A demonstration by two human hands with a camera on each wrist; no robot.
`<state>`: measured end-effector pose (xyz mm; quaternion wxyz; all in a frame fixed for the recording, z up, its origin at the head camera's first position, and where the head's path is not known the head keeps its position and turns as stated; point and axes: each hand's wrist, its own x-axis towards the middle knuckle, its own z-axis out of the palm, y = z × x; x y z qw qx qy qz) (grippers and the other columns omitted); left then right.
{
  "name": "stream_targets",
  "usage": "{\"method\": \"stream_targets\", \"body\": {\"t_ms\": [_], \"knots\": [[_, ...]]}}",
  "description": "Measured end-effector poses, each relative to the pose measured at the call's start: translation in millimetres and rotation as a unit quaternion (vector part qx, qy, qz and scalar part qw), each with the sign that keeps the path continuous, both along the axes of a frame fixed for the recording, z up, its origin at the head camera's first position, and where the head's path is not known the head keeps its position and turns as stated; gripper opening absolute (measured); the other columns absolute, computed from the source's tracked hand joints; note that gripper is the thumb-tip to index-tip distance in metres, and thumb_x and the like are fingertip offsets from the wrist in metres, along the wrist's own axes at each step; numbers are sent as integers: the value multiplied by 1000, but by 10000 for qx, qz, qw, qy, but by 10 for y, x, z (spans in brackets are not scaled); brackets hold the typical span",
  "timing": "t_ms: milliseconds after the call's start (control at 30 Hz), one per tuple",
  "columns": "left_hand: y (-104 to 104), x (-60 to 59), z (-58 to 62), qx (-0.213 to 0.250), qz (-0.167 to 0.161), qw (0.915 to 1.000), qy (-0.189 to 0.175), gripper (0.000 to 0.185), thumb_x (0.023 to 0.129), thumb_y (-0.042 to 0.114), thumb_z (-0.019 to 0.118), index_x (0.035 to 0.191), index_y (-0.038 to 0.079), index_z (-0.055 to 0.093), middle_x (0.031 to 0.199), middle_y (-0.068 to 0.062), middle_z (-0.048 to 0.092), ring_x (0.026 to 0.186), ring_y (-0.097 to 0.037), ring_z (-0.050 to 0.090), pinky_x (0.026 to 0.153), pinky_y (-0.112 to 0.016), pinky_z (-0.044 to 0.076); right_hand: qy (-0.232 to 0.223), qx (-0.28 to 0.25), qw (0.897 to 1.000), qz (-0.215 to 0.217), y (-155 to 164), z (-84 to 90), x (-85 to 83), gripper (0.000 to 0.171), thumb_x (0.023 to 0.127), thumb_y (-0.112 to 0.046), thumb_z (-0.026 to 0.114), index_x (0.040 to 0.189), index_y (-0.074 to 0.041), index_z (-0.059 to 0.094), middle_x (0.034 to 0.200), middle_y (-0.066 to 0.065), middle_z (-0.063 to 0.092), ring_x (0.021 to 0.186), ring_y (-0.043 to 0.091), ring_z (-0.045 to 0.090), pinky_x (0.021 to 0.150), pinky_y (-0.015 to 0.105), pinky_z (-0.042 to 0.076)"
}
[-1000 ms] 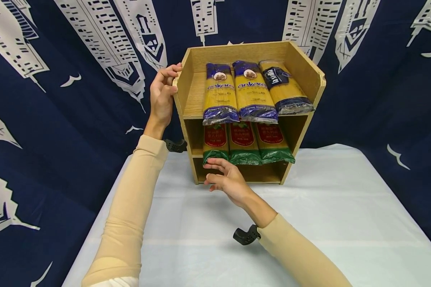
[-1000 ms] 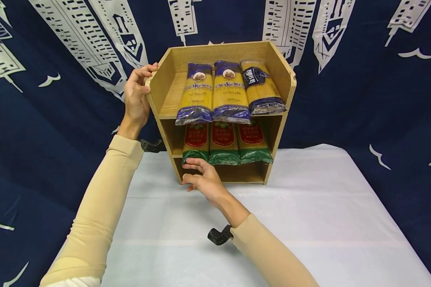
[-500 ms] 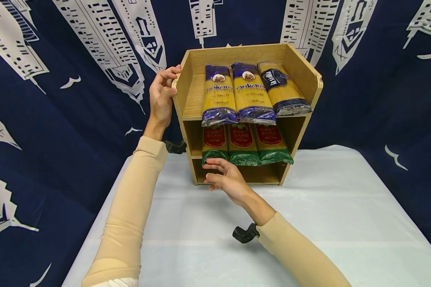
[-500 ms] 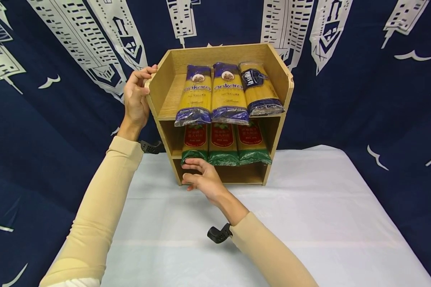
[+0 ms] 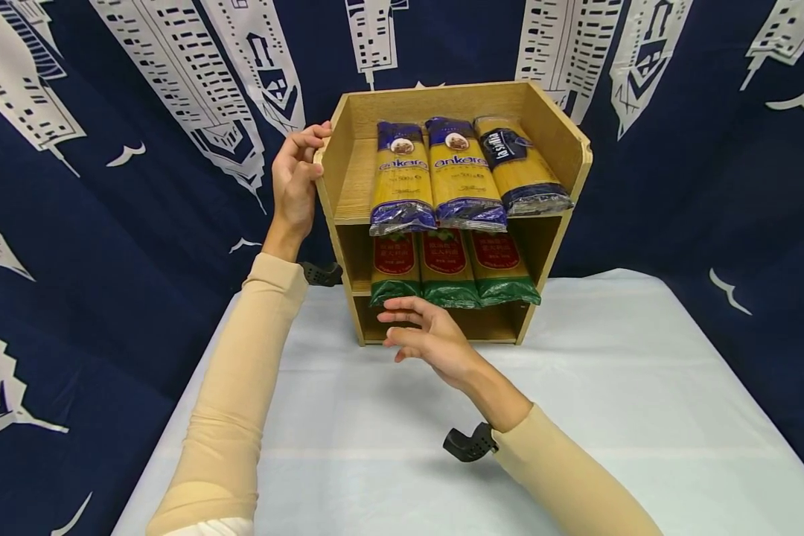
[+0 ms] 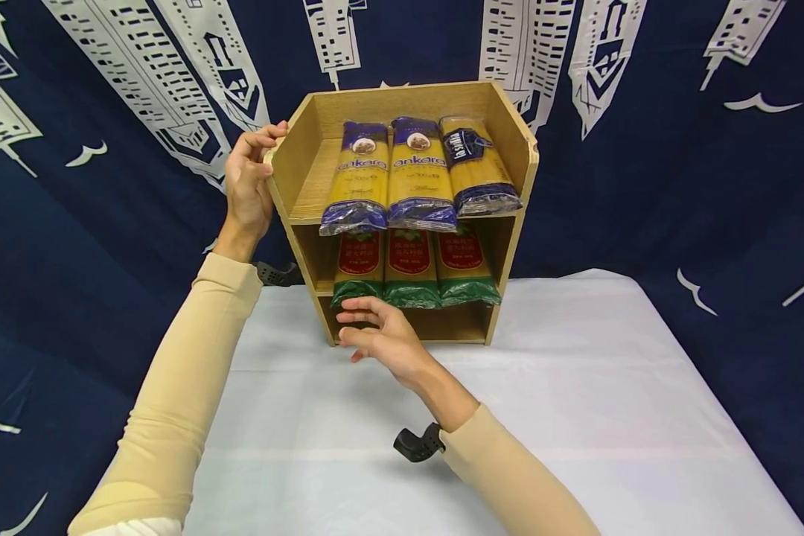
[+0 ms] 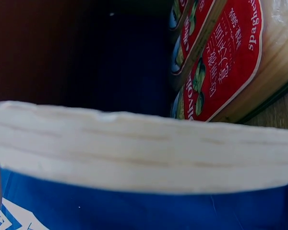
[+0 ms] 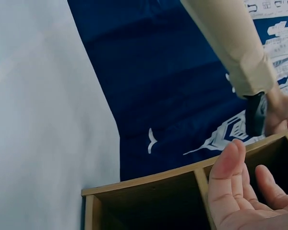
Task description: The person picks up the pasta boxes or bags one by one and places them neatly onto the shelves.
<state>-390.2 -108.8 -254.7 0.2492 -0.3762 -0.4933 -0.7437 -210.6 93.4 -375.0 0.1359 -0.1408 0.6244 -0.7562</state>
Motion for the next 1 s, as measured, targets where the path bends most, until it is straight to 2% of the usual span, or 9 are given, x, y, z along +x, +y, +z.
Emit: {"method": "stream_targets", "body": {"t_ms": [100,267,433,600,733,867,1000], "knots": [[-14,15,4,-10,36,10000,-25,27,71,14,55,97,5,58,116,-14,61,129,-35,53,112,-38,37,224,208,9995,-17,44,44,82,53,93,-8,65,142,0,47,139,21,54,103,37,65,74,35,57],[-33,52,16,-77,150,9998,-100,28,70,13,52,96,7,58,116,-12,62,127,-33,55,109,-35,40,637,644,9958,-119,136,93,213,54,92,-6,68,141,-1,48,137,18,56,95,26,67,75,35,57],[-18,87,44,-159,166,9997,-111,26,71,10,49,96,7,57,116,-13,62,128,-32,54,109,-35,40,849,968,9912,-310,244,136,346,57,90,-7,69,143,-2,47,137,16,56,96,29,66,77,35,56],[-6,107,81,-267,132,9995,-70,25,73,5,46,96,5,56,120,-19,61,130,-33,52,111,-37,39,982,1231,9863,-496,371,142,442,58,90,-8,70,143,-3,47,138,16,55,100,30,65,86,35,56],[-40,153,68,-338,179,9992,-146,25,76,1,47,98,4,58,128,-27,60,127,-32,55,106,-36,43,1086,1318,9836,-582,474,105,490,58,90,-7,71,143,-2,47,137,17,54,102,30,64,89,33,56],[-90,242,27,-473,267,9983,-226,27,83,0,52,108,1,63,138,-29,55,123,-30,59,101,-35,49,1201,1413,9802,-696,568,78,545,57,90,-7,71,142,-3,48,137,16,55,102,31,64,89,34,56],[-145,362,-21,-750,373,9964,-113,42,87,-2,58,128,-12,58,145,-30,49,130,-32,55,109,-41,43,1280,1663,9741,-846,653,70,605,56,90,-9,72,141,-7,48,136,13,55,101,30,65,90,37,55]]}}
